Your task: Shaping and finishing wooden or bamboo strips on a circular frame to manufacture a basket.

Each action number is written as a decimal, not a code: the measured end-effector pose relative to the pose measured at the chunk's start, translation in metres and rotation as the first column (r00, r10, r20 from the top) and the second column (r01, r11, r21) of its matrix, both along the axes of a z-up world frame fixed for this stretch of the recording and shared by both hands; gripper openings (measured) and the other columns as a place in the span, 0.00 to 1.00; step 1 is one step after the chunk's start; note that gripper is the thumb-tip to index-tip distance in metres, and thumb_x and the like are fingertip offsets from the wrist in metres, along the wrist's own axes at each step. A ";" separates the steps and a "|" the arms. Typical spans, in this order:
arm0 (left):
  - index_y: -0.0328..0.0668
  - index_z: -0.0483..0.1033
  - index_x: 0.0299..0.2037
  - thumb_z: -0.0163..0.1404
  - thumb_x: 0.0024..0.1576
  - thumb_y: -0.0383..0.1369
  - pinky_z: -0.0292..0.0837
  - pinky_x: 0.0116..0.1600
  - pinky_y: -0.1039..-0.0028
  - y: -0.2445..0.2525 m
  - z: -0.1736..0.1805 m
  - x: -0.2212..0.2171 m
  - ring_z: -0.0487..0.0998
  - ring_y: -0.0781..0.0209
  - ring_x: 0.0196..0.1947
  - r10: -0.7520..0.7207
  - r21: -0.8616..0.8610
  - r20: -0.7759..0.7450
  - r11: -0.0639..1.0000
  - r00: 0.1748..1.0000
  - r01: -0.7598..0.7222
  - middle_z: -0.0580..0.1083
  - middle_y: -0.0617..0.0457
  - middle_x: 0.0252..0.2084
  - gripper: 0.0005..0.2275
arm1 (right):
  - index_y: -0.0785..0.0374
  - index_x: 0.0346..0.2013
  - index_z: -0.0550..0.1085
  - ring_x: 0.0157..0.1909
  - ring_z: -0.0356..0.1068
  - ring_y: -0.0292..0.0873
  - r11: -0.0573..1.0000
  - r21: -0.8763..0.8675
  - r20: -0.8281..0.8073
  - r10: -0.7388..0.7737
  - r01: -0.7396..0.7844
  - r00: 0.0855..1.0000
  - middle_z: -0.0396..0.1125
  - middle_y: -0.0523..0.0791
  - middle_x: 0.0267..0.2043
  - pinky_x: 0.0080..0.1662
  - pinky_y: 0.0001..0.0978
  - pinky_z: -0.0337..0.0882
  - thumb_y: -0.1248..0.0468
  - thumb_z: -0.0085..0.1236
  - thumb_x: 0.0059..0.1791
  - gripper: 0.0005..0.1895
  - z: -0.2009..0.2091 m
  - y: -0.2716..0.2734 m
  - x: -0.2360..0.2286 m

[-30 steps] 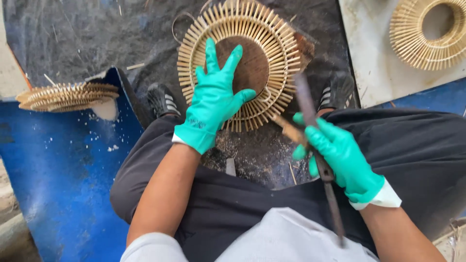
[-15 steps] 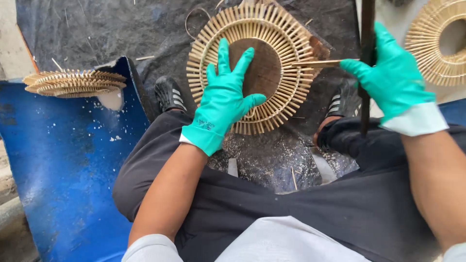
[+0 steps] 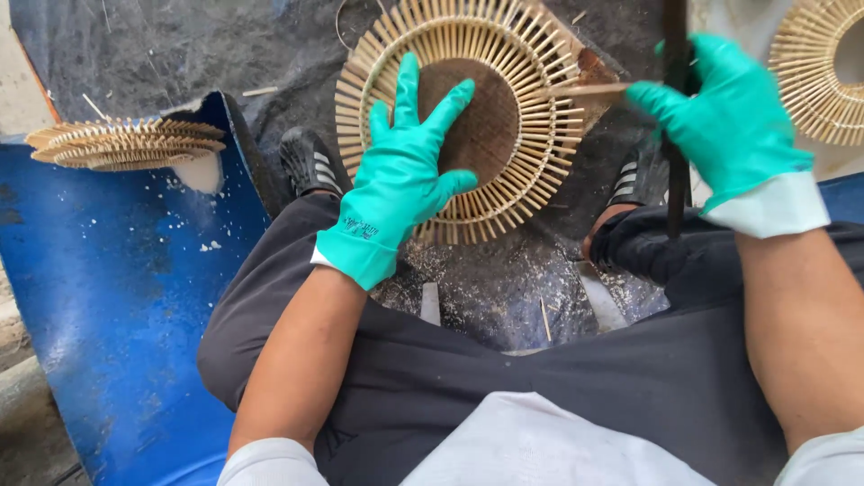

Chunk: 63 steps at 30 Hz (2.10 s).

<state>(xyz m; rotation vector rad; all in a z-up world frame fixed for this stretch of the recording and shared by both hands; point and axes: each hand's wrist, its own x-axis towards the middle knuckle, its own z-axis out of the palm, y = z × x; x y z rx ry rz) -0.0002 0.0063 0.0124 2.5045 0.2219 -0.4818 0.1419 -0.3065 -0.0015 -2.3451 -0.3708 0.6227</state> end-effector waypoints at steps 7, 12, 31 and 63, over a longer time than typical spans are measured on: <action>0.75 0.57 0.72 0.70 0.46 0.47 0.59 0.68 0.40 -0.009 0.006 0.001 0.51 0.08 0.67 0.067 0.066 -0.020 0.996 0.998 -0.065 0.37 0.38 0.78 0.43 | 0.67 0.56 0.70 0.36 0.73 0.40 0.887 0.338 -0.134 -0.285 0.314 0.949 0.71 0.44 0.43 0.36 0.29 0.74 0.60 0.64 0.62 0.16 0.065 -0.003 -0.032; 0.73 0.55 0.73 0.70 0.46 0.48 0.60 0.68 0.38 -0.011 -0.012 -0.007 0.58 0.12 0.65 0.072 0.065 0.077 0.995 0.994 -0.077 0.37 0.33 0.77 0.45 | 0.59 0.57 0.70 0.37 0.75 0.36 0.796 0.418 -0.241 -0.368 0.438 0.898 0.73 0.41 0.42 0.33 0.24 0.71 0.55 0.50 0.62 0.14 0.121 0.011 -0.088; 0.73 0.59 0.72 0.72 0.43 0.44 0.66 0.64 0.41 -0.004 -0.004 0.000 0.52 0.12 0.68 0.099 0.005 -0.022 0.995 0.995 -0.099 0.37 0.40 0.78 0.45 | 0.68 0.40 0.76 0.29 0.70 0.43 0.980 -0.199 0.019 0.022 -0.018 1.000 0.71 0.50 0.29 0.33 0.39 0.69 0.51 0.70 0.55 0.21 0.003 0.012 -0.022; 0.76 0.60 0.71 0.73 0.41 0.44 0.69 0.63 0.46 -0.004 -0.006 0.001 0.61 0.14 0.62 0.103 0.052 0.006 0.993 0.995 -0.103 0.36 0.40 0.77 0.46 | 0.69 0.53 0.74 0.48 0.76 0.41 0.838 0.533 -0.009 0.145 -0.118 0.989 0.73 0.49 0.51 0.54 0.29 0.77 0.68 0.58 0.56 0.12 0.125 0.045 -0.068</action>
